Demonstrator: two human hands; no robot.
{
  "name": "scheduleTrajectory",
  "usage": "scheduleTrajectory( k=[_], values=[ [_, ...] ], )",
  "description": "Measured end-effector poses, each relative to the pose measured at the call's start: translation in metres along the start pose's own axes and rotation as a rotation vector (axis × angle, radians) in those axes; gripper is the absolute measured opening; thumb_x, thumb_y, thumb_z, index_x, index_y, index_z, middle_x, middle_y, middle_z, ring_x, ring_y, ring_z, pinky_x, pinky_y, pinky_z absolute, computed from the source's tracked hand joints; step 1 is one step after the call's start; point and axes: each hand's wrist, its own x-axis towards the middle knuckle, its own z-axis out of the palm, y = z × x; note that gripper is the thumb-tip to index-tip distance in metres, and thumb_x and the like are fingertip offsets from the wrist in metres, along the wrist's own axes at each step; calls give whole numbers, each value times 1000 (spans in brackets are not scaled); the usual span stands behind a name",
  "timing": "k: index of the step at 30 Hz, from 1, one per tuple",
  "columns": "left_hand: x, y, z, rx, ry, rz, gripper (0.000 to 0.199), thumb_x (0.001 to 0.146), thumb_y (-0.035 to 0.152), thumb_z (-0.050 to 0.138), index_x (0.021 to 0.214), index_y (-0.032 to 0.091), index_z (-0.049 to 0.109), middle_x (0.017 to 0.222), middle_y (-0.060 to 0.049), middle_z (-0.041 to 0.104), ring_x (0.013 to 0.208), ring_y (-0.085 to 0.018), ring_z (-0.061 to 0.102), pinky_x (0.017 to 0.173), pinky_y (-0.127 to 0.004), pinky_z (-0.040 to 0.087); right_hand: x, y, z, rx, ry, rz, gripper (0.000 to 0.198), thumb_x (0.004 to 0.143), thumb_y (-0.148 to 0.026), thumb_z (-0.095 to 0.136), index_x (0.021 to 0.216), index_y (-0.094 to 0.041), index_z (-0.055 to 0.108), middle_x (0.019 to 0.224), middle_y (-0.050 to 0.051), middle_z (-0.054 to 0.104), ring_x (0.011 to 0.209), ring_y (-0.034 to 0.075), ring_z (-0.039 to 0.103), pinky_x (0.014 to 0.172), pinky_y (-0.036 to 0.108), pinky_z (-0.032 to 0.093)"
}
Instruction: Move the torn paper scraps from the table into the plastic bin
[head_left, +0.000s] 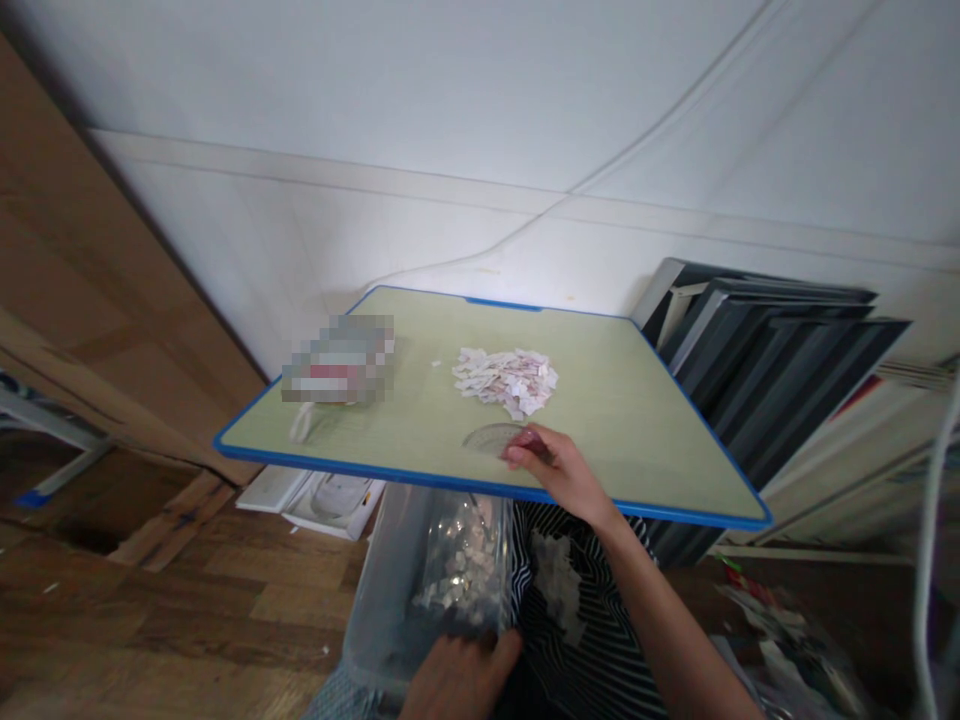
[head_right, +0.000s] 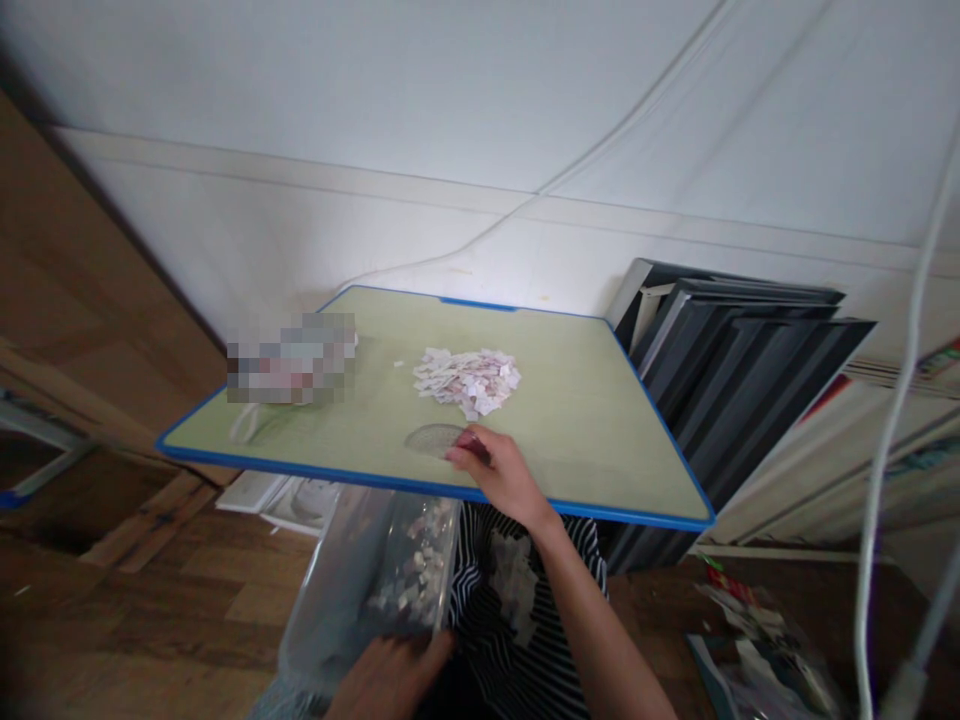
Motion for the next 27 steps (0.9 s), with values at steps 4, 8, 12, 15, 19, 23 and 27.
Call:
scheduleTrajectory(
  k=[4, 8, 12, 15, 19, 23, 27],
  values=[
    [2, 0, -1, 10, -23, -15, 38, 79, 11, 41, 116, 20, 46, 94, -10, 63, 84, -27, 58, 69, -34, 44, 3, 5, -19, 25, 143, 46, 16, 77, -30, 50, 78, -15, 54, 72, 3, 61, 52, 9, 54, 56, 24, 44],
    [3, 0, -4, -4, -18, -16, 36, 80, 12, 41, 115, 21, 47, 95, -9, 63, 84, -26, 58, 69, -33, 44, 6, 20, -47, -156, 336, 78, 21, 74, -32, 52, 80, -13, 58, 77, 6, 64, 48, 9, 53, 51, 25, 44],
    [3, 1, -4, 7, -13, -19, 37, 79, 11, 40, 115, 20, 47, 92, -9, 63, 81, -26, 59, 66, -33, 44, 5, 32, -57, -292, 505, 127, 25, 75, -34, 51, 80, -11, 60, 71, 8, 64, 46, 10, 52, 47, 24, 41],
    [2, 1, -3, 23, 4, -15, 38, 79, 11, 41, 115, 19, 46, 93, -10, 62, 82, -26, 59, 67, -34, 43, 4, 32, -54, -412, 459, 81, 23, 77, -30, 49, 81, -11, 61, 74, 8, 64, 50, 11, 53, 50, 24, 41],
    [0, 2, -3, 11, 2, -15, 37, 78, 11, 42, 115, 20, 46, 94, -9, 62, 82, -25, 58, 68, -33, 43, 2, 27, -51, -494, 437, 40, 18, 76, -26, 48, 75, -11, 60, 69, 7, 63, 52, 12, 52, 52, 24, 41],
    [-1, 3, -6, -2, -28, -16, 39, 77, 12, 44, 116, 19, 45, 97, -10, 61, 86, -26, 57, 70, -33, 42, 0, 27, -53, -436, 518, 63, 22, 77, -29, 46, 79, -12, 60, 76, 8, 64, 51, 12, 53, 50, 24, 41],
    [-1, 3, -8, -5, -46, -13, 41, 76, 14, 45, 116, 19, 44, 98, -10, 61, 86, -27, 57, 70, -34, 42, 0, 27, -53, -483, 450, 47, 19, 75, -27, 47, 75, -13, 60, 72, 7, 63, 51, 12, 52, 51, 24, 41]
  ],
)
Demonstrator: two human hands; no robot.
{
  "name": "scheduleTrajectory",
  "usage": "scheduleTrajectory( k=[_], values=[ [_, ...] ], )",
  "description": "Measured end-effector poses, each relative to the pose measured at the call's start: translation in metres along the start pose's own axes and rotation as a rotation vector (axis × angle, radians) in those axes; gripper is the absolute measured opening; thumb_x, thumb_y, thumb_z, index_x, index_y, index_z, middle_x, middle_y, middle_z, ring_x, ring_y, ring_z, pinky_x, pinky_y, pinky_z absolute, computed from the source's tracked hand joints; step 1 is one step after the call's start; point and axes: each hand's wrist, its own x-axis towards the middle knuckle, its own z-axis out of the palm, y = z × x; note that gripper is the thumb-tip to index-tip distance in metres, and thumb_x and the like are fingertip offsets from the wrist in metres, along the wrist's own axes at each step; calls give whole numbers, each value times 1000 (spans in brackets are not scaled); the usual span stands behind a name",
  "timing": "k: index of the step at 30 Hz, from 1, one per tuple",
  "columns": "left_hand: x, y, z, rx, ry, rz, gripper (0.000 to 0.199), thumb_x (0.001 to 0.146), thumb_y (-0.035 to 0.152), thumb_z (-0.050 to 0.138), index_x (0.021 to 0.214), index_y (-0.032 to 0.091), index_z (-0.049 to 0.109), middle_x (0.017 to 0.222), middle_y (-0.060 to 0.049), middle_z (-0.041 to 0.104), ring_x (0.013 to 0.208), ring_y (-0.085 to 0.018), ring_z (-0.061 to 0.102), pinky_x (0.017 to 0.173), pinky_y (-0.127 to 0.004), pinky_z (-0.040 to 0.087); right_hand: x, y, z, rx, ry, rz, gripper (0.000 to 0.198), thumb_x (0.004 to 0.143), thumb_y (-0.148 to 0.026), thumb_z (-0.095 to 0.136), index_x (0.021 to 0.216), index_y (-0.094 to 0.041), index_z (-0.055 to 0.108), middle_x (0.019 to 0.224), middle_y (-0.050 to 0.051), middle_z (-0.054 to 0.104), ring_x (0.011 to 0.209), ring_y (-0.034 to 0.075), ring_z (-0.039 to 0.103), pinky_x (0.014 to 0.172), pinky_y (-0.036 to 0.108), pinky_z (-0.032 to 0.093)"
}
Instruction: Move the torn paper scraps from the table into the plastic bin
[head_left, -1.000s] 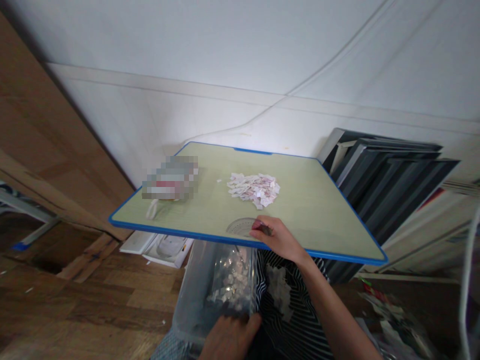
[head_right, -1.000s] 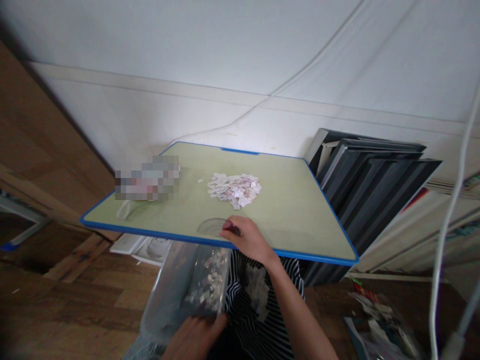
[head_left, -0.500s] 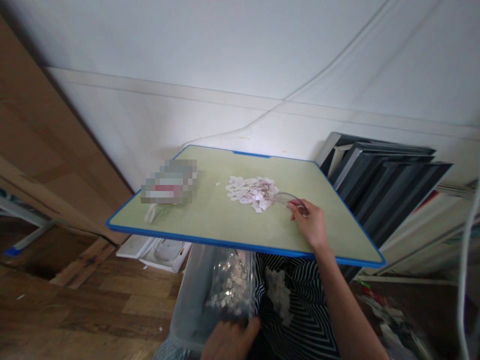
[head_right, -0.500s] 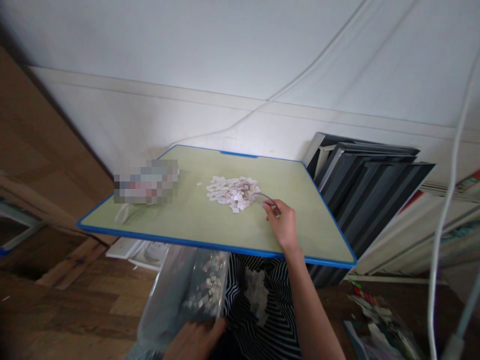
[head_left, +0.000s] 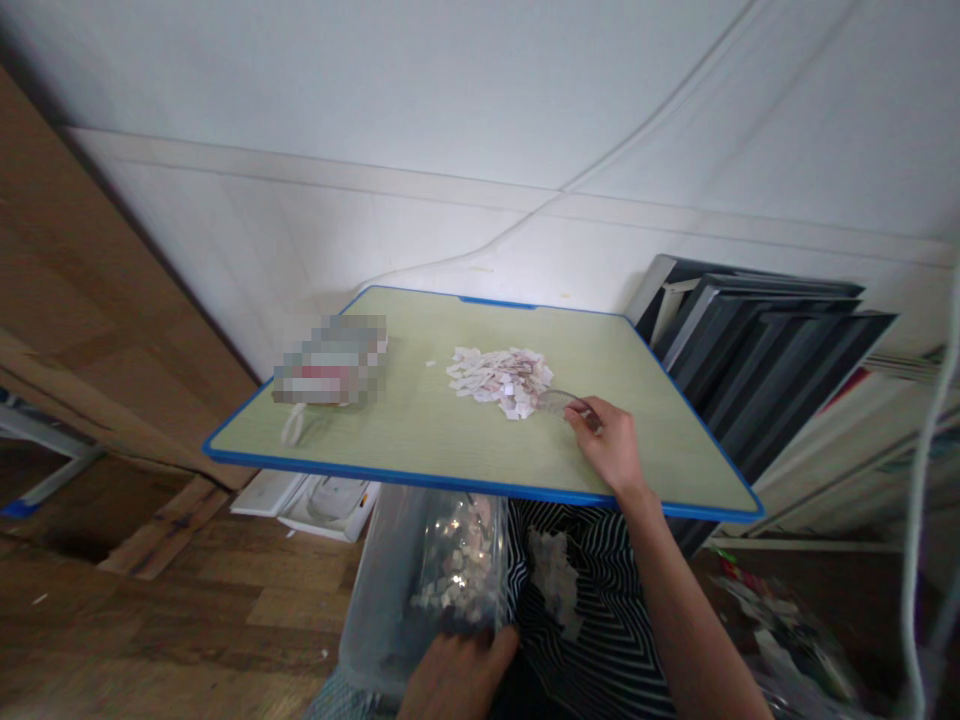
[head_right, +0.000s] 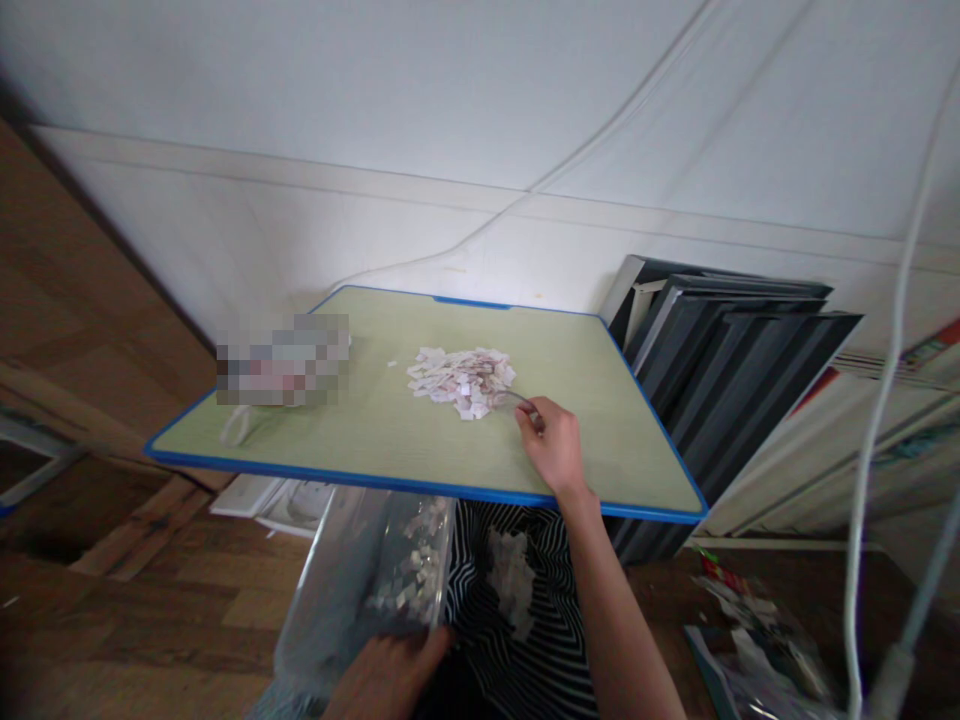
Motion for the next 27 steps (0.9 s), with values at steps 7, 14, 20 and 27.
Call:
scheduleTrajectory(
  k=[7, 14, 20, 27],
  values=[
    [-3, 1, 1, 40, 14, -1, 41, 77, 12, 42, 118, 19, 43, 96, -9, 61, 83, -25, 57, 68, -32, 42, -2, -1, -2, 20, -7, 53, 21, 76, -30, 46, 76, -12, 59, 72, 7, 64, 48, 11, 51, 49, 24, 40],
    [-2, 0, 0, 24, -5, 14, 39, 77, 11, 42, 116, 17, 44, 95, -11, 61, 83, -27, 58, 67, -33, 42, -4, 0, -3, 24, 16, 77, 21, 77, -30, 46, 76, -12, 58, 77, 8, 64, 50, 11, 53, 52, 24, 40],
    [-3, 0, 3, -10, 26, 1, 38, 78, 12, 42, 115, 20, 44, 96, -10, 61, 86, -25, 57, 69, -32, 41, -5, -1, -4, 21, 2, 56, 20, 76, -28, 46, 74, -13, 57, 73, 8, 64, 52, 12, 54, 52, 24, 40],
    [-2, 0, 3, 3, 18, 7, 42, 76, 12, 42, 118, 18, 43, 96, -11, 61, 85, -27, 57, 69, -34, 42, -6, 1, -5, -30, -32, 61, 17, 74, -26, 47, 71, -13, 58, 67, 6, 63, 52, 13, 54, 53, 24, 40]
  ],
)
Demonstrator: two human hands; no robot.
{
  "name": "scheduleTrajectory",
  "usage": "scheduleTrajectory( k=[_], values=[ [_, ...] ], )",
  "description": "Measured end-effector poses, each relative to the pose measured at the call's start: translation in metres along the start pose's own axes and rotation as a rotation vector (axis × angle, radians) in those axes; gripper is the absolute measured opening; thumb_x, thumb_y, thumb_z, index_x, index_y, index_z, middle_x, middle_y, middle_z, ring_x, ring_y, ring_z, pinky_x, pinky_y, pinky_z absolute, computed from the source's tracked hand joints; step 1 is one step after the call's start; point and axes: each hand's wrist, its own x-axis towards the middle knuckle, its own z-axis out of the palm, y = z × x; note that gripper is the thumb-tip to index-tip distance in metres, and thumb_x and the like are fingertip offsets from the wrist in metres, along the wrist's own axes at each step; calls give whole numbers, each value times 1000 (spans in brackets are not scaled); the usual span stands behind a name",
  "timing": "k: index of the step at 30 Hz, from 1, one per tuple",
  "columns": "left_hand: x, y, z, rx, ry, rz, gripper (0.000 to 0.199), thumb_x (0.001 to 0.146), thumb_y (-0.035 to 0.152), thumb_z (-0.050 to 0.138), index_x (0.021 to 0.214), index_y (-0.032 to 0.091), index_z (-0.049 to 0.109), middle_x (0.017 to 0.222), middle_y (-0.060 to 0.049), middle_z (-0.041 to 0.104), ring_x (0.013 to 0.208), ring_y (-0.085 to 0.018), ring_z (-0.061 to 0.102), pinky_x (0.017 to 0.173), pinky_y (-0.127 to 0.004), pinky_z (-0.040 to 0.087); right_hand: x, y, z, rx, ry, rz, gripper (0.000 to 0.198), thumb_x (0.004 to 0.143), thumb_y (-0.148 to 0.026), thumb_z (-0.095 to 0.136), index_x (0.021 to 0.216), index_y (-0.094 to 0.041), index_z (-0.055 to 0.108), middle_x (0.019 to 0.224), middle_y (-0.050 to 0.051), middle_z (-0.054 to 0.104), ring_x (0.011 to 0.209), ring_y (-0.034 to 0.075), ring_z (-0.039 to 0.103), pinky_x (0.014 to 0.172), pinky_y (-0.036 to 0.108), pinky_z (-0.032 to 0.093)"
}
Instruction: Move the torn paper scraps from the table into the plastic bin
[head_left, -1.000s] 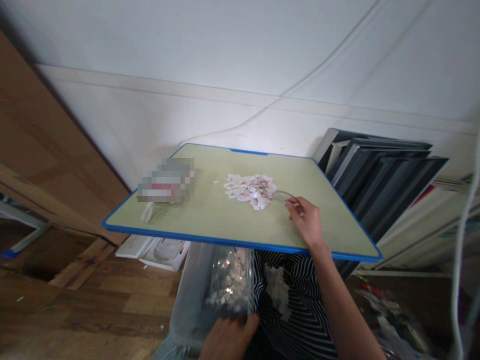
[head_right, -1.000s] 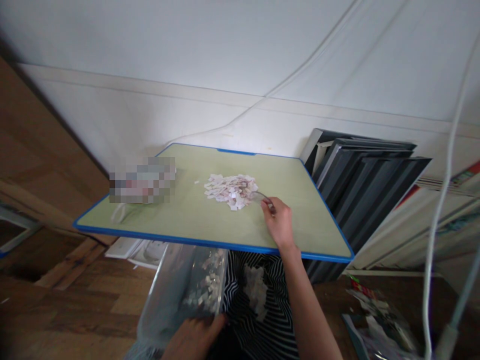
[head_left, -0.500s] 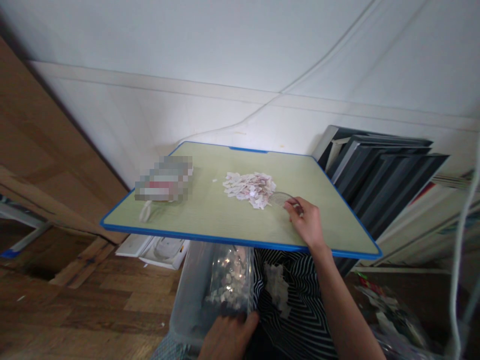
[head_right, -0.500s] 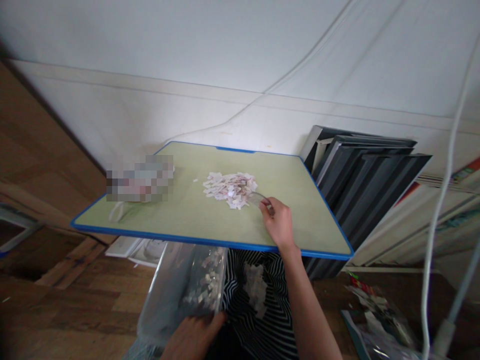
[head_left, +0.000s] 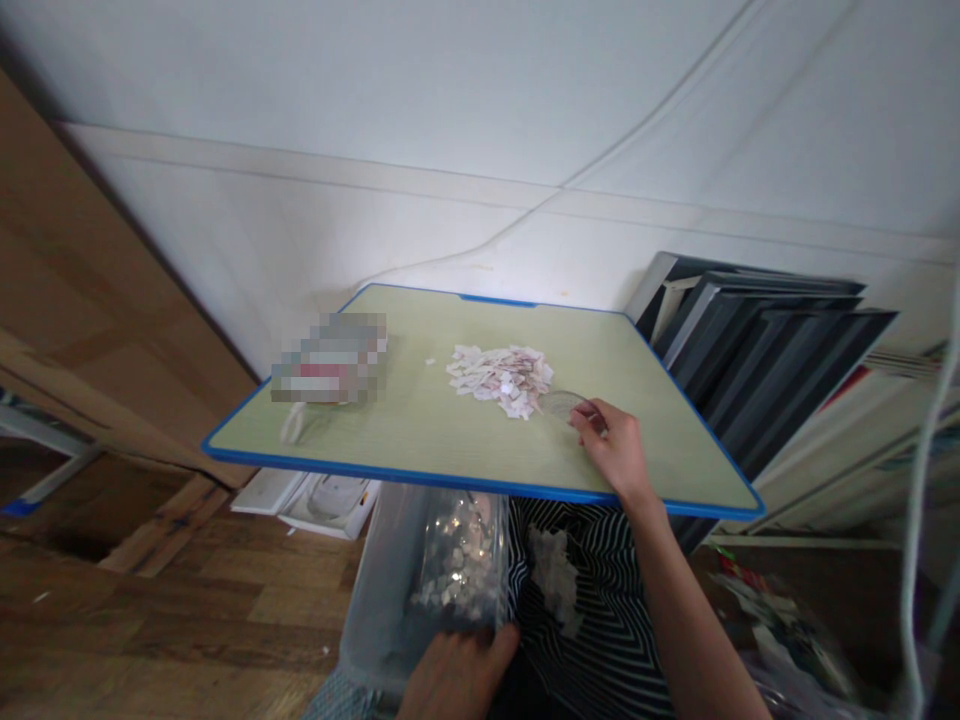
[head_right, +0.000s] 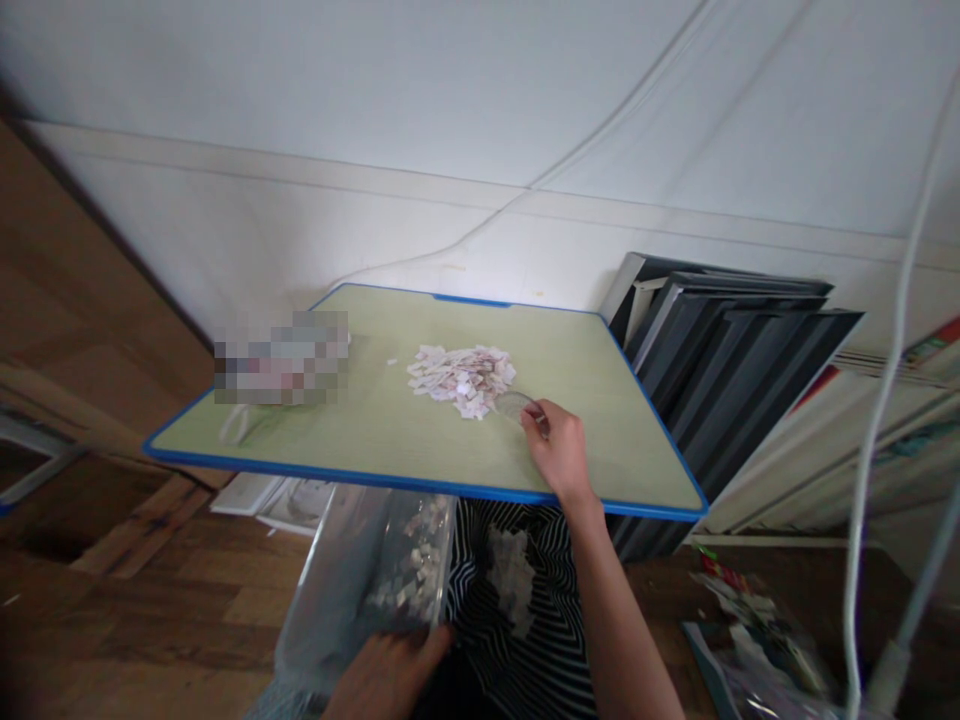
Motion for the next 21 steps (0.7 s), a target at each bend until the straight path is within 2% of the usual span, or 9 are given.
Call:
scheduleTrajectory(
  k=[3, 8, 14, 21],
  values=[
    [0, 1, -2, -5, -3, 11, 42, 76, 10, 41, 117, 17, 43, 98, -12, 61, 86, -28, 57, 70, -35, 42, 0, 2, 0, 17, 48, 30, 18, 74, -27, 47, 69, -13, 57, 68, 7, 63, 51, 13, 54, 52, 25, 40],
    [2, 0, -3, -14, -47, 3, 42, 76, 12, 44, 117, 19, 44, 95, -12, 62, 83, -29, 58, 68, -37, 44, -1, 2, -1, 42, 49, 52, 19, 74, -28, 46, 70, -13, 57, 67, 7, 63, 51, 13, 54, 51, 25, 40],
    [2, 0, -3, 21, -17, 4, 40, 77, 10, 42, 116, 18, 45, 95, -11, 62, 84, -27, 58, 68, -34, 44, -1, 2, -1, 21, 40, 109, 18, 73, -29, 46, 68, -14, 56, 68, 8, 63, 52, 14, 55, 52, 25, 40],
    [2, -1, -3, 43, -54, 10, 42, 79, 10, 39, 121, 18, 41, 97, -11, 61, 84, -27, 58, 69, -34, 44, -5, 3, -4, -47, 122, 178, 17, 70, -29, 46, 62, -15, 53, 58, 5, 58, 51, 14, 51, 51, 24, 37]
  ],
)
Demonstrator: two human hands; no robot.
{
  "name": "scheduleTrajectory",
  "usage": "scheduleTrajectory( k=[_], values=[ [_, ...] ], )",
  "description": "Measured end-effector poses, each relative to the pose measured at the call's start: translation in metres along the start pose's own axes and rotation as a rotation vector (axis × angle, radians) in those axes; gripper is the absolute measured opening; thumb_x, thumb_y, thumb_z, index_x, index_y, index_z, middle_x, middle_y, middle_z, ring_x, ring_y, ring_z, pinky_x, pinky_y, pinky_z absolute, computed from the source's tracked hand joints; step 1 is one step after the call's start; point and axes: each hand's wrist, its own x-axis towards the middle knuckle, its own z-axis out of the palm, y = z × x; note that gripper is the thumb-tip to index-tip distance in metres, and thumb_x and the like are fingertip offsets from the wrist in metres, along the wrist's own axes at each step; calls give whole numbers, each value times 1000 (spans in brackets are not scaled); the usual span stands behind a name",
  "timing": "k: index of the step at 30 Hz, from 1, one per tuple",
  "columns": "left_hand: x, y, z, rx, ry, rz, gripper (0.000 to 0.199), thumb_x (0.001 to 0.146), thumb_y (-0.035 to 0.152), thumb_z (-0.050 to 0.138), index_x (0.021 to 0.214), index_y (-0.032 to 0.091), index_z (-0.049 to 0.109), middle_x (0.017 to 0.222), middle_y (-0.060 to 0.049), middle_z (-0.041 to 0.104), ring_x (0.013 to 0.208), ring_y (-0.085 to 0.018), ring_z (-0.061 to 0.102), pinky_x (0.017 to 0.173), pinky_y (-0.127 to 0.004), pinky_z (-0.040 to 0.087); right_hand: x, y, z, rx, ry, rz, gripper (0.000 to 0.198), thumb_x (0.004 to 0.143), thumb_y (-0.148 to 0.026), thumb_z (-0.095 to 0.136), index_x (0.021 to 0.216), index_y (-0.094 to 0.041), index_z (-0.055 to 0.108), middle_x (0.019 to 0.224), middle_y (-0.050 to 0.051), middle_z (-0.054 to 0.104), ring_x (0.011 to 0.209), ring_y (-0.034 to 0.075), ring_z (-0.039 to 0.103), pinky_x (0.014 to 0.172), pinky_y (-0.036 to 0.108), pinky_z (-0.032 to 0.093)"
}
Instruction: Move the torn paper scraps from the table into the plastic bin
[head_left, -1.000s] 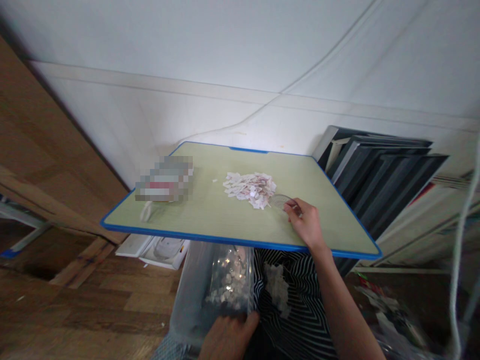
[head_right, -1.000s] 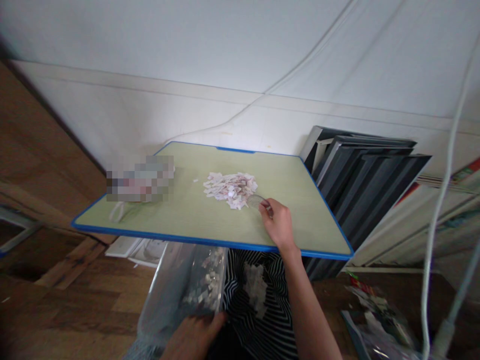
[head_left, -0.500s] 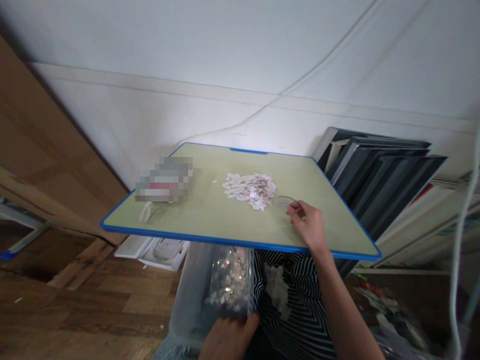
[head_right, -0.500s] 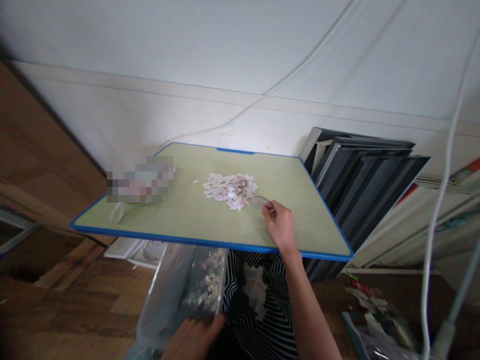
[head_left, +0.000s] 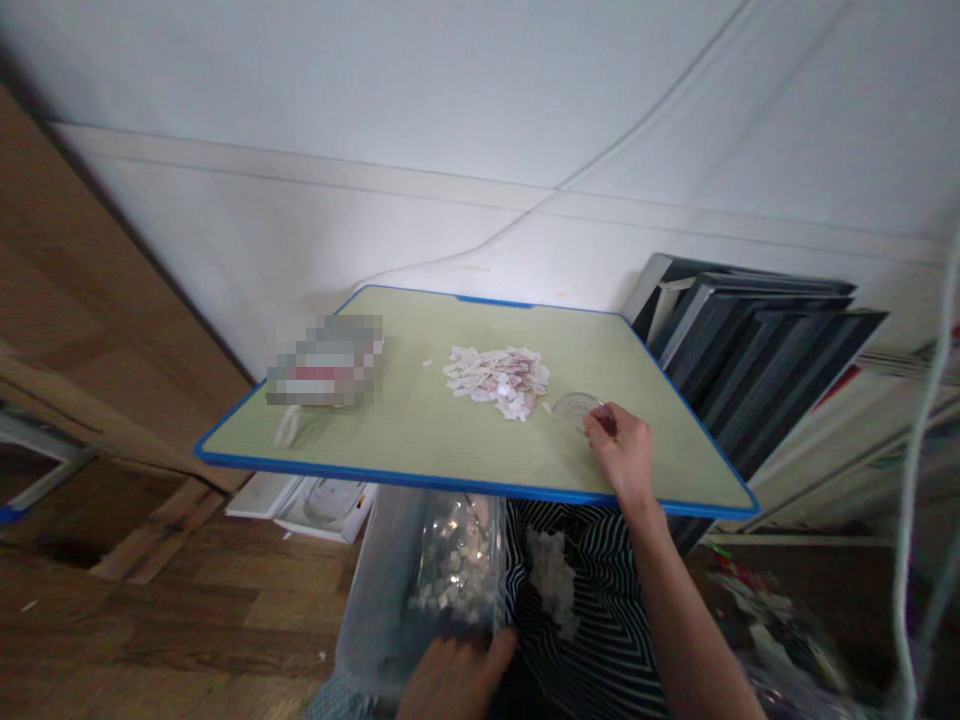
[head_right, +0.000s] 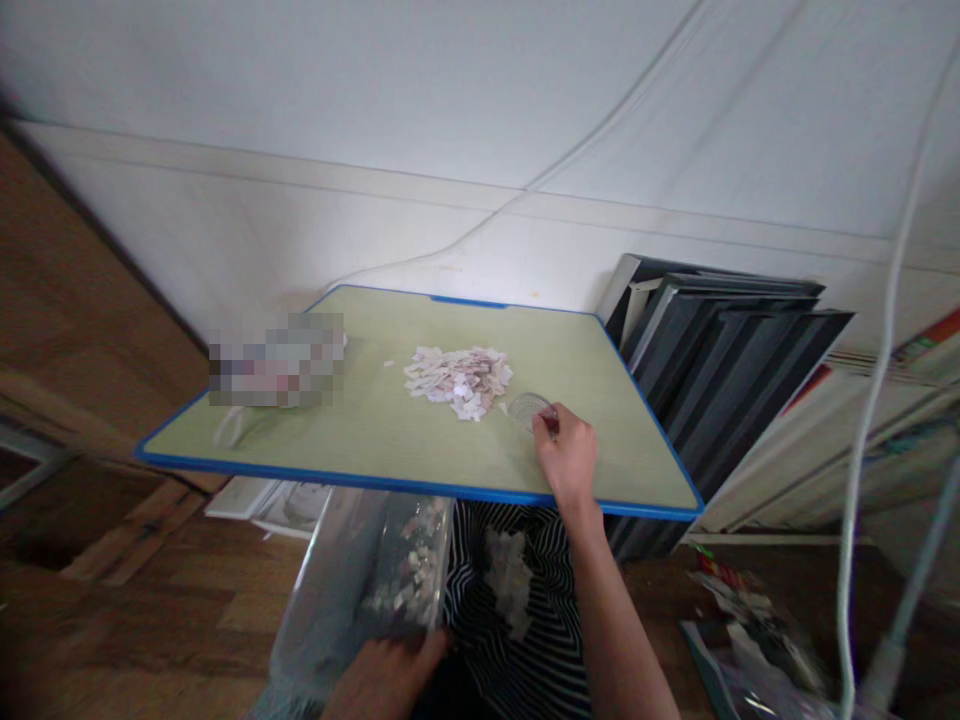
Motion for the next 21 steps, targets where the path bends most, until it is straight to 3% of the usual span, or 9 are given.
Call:
scheduleTrajectory(
  k=[6, 13, 21],
  values=[
    [-1, -1, 5, -27, 51, 13, 40, 78, 11, 40, 117, 17, 44, 94, -11, 62, 83, -28, 58, 68, -35, 44, -1, -1, -2, 104, 63, -18, 18, 69, -27, 46, 57, -15, 50, 51, 2, 52, 47, 12, 48, 50, 24, 36],
    [-1, -1, 4, -20, 48, -17, 42, 78, 12, 42, 120, 20, 43, 96, -10, 61, 84, -26, 58, 69, -33, 43, 1, 0, -3, 96, -106, -71, 22, 70, -29, 46, 53, -15, 48, 47, 1, 50, 45, 11, 45, 48, 23, 33],
    [-2, 1, 0, -45, 28, -13, 39, 78, 10, 41, 116, 19, 45, 97, -11, 61, 86, -26, 57, 70, -34, 43, 2, -1, -2, 135, -179, -104, 22, 73, -30, 46, 56, -15, 49, 50, 2, 52, 47, 11, 47, 50, 24, 35]
  ],
)
